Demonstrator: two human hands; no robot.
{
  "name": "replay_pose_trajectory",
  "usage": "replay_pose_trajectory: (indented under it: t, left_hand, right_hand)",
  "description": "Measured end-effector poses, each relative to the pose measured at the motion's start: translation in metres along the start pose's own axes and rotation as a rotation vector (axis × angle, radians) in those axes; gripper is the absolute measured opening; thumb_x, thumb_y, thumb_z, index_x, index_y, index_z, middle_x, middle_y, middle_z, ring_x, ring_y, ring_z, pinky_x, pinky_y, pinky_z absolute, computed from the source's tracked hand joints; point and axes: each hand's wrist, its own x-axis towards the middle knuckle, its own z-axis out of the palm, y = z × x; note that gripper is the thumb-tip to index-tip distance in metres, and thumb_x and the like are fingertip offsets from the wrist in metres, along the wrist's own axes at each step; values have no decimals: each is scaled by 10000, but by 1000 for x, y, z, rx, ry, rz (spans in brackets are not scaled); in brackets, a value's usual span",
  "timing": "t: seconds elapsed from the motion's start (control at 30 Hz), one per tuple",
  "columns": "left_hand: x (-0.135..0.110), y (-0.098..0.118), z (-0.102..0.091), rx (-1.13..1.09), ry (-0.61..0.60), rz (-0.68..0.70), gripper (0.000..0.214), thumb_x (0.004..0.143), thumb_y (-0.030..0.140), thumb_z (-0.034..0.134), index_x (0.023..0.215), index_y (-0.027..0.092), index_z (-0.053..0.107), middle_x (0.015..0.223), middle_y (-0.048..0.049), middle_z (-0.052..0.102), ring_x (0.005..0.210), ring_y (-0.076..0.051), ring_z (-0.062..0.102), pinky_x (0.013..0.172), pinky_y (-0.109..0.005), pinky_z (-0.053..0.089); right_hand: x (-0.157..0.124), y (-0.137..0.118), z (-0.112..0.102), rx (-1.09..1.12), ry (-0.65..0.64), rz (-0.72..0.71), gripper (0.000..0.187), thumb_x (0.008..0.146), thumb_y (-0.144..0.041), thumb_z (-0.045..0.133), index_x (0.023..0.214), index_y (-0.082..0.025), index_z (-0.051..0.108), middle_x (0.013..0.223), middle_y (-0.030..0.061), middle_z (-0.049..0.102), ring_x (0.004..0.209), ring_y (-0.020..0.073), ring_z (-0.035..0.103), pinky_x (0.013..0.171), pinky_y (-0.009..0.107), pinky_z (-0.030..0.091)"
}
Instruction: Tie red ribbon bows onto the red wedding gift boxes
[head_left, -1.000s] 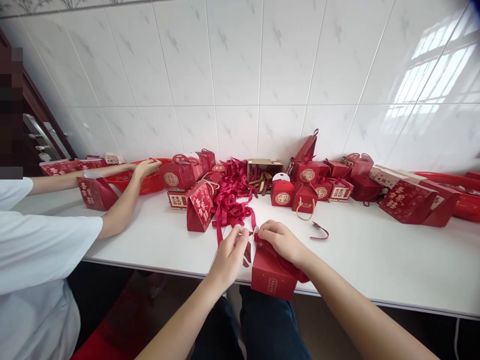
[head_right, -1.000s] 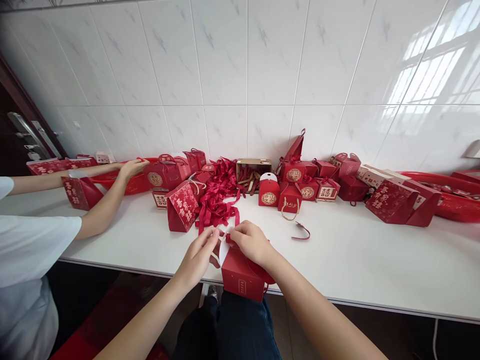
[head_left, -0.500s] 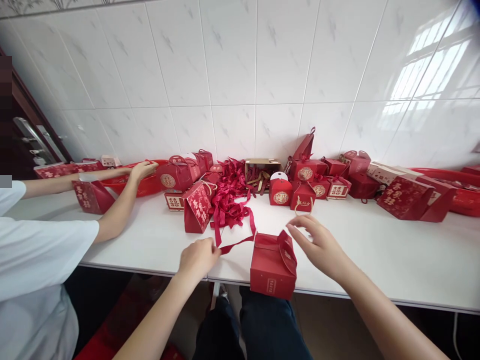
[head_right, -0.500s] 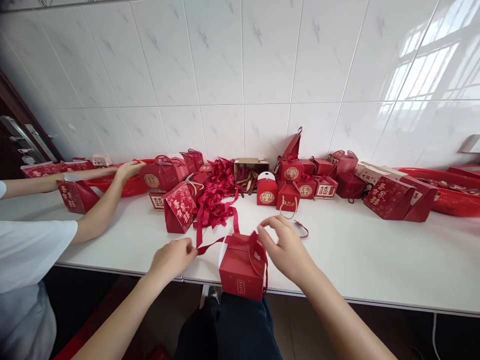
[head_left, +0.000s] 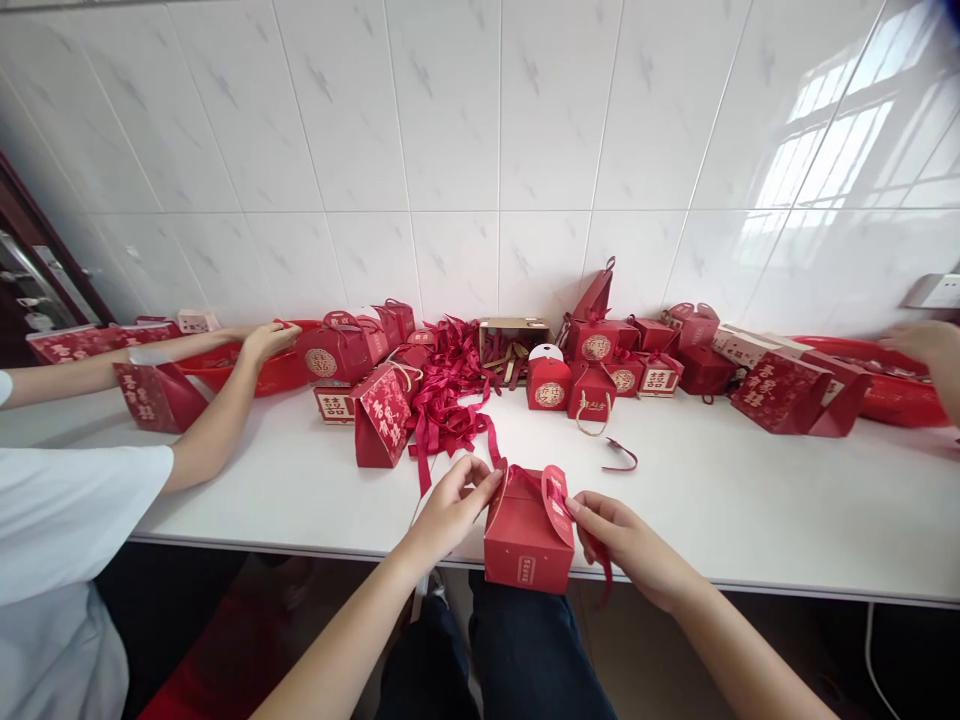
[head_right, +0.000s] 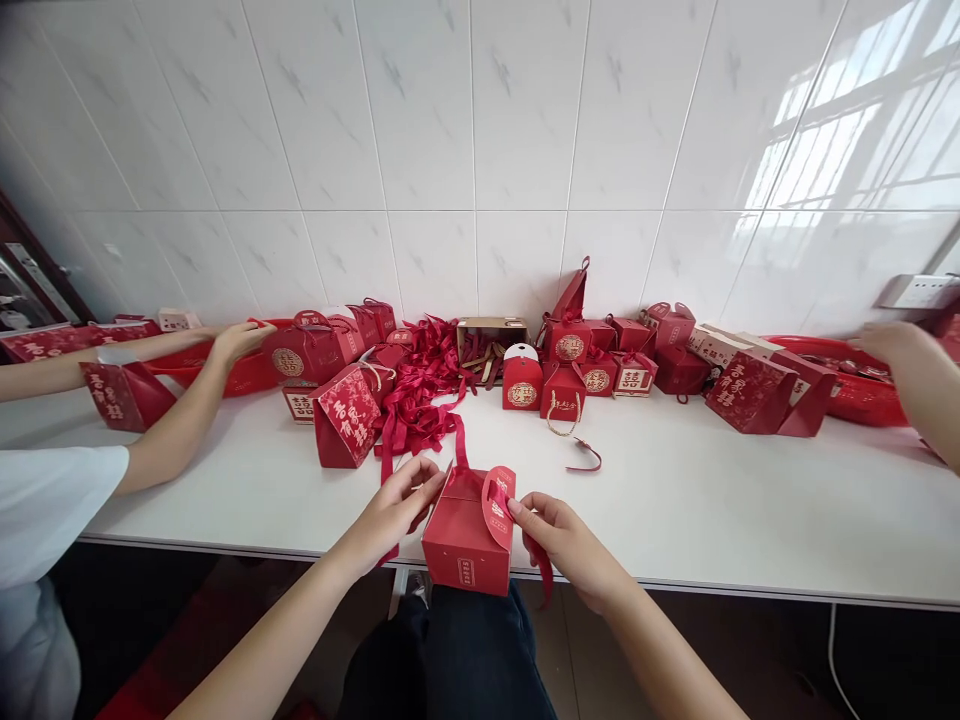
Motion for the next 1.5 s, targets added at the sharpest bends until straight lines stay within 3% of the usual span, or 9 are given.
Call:
replay_pose_trajectory:
  t: [0.3, 0.43, 0.63, 0.8, 1.0, 1.2, 1.27, 1.37, 1.5]
  left_hand:
    - [-1, -4, -23, -120, -131, -143, 498, 756, 564, 634, 576, 192, 356, 561, 76, 258, 507, -74, 198, 464, -226, 143]
    - [3, 4, -28, -185, -135, -154, 488, 739, 521, 679, 585, 195, 349, 534, 88, 264, 477, -62, 187, 458, -226, 125]
    - [7, -9, -23, -141, -167, -209, 529, 650, 493, 754, 523, 194, 336, 482, 92, 279, 464, -58, 209, 456, -230, 123]
    - [-3, -24, -14, -229, -181, -280, 530, 644, 509, 745, 530, 200, 331, 472, 94, 283, 459, -60, 199, 449, -232, 112]
    - [-9, -28, -10, -159, -41, -251, 433, 681, 513, 703, 613, 195, 418, 546, 85, 307, 491, -77, 253, 466, -214, 178]
    - [-35, -43, -25, 291, 477, 52, 285, 750, 479, 633, 858, 221, 582, 966, -44, 581, 976, -241, 530, 859, -339, 390]
    - [-50, -36, -26, 367, 356, 44, 283, 823, 497, 548, 835, 223, 617, 890, -38, 601, 898, -229, 555, 821, -321, 401]
    - [-64, -21, -16, 365, -61, -104, 400, 916, 519, 383, 955, 240, 667, 637, 11, 538, 608, -172, 518, 626, -272, 388]
    - [-64, -21, -1, 425, -136, -188, 559, 928, 520, 352, 1415, 251, 410, 581, 29, 515, 567, -186, 506, 582, -271, 346]
  right_hand:
    - [-1, -7, -36, 378, -69, 62, 357, 814, -442, 654, 661, -190, 452, 604, -59, 393, 465, 57, 290, 480, 235, 272]
    - [7, -14, -51, 260, -30, 62, 486, 760, -482, 709, 649, -219, 316, 535, -119, 148, 469, 53, 64, 444, 228, 70]
    - [14, -1, -54, -245, 101, -30, 497, 725, -617, 672, 640, -196, 422, 537, -90, 263, 498, 66, 169, 473, 240, 107]
    - [21, 23, -54, -276, 44, -61, 488, 725, -630, 652, 643, -192, 454, 567, -75, 327, 515, 74, 233, 492, 237, 163]
    - [38, 30, -57, -372, 121, -158, 457, 716, -603, 668, 630, -196, 477, 600, -43, 442, 551, 106, 394, 528, 250, 304]
    - [10, 34, -56, -620, 533, -395, 375, 806, -547, 586, 1019, -238, 586, 1087, 80, 606, 1022, 256, 540, 833, 378, 432]
    - [-8, 27, -50, -627, 521, -344, 366, 862, -563, 492, 930, -227, 619, 934, 63, 629, 885, 235, 567, 751, 350, 443]
    - [-28, 14, -32, -578, 211, -134, 494, 922, -573, 359, 781, -214, 668, 611, 14, 551, 605, 185, 519, 593, 307, 415]
    - [-29, 12, -9, -427, 18, -117, 427, 914, -551, 427, 1077, -253, 685, 907, 58, 667, 887, 243, 593, 809, 344, 457]
